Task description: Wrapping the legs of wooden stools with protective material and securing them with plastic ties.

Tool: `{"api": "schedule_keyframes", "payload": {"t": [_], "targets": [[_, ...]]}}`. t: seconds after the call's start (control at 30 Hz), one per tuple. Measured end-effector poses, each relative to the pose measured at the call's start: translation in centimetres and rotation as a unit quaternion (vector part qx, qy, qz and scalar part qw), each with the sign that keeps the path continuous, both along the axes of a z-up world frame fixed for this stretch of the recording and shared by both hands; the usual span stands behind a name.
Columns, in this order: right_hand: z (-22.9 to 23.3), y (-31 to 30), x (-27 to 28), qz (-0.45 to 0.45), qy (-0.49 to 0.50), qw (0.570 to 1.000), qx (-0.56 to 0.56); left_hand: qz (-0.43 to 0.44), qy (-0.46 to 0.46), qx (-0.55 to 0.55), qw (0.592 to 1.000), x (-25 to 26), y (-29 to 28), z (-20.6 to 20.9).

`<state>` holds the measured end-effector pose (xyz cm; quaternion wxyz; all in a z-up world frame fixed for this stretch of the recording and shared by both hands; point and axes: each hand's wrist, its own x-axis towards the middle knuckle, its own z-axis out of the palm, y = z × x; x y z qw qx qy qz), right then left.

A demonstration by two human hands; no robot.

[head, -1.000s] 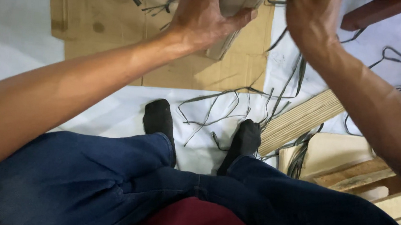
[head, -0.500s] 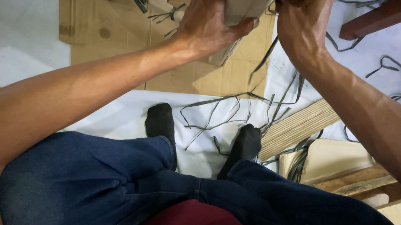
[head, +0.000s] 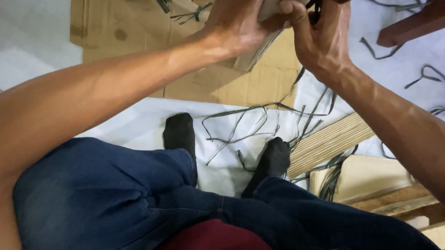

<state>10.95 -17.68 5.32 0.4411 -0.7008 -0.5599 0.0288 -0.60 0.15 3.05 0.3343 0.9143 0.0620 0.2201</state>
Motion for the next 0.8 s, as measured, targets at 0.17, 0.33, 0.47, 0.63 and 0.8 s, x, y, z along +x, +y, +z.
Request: {"api": "schedule_keyframes", "payload": {"t": [0.17,0.33,0.47,0.63,0.8], "targets": [[2.9,-0.1,0.1,0.092,-0.024,0.992,0.08,-0.024,-0.088,-0.004,0.996,0.5,0.7,0.2],[1.8,-0.1,1.8,0.016,0.214,0.977,-0.007,-0.099,-0.062,-0.103,0.988,-0.4,1.2,0.5],[-0.8,0.7,3.1,-0.012,0.273,0.962,0.022,-0.152,-0.067,-0.163,0.972,-2.2,1.6,0.0],[0.7,3.0,2.7,-0.1,0.39,0.915,0.002,-0.107,-0.047,-0.274,0.955,-1.2,1.9,-0.4],[0.8,2.8,3.0,-0.065,0.429,0.9,0.026,-0.032,-0.03,-0.208,0.977,1.9,2.8,-2.7]]}}
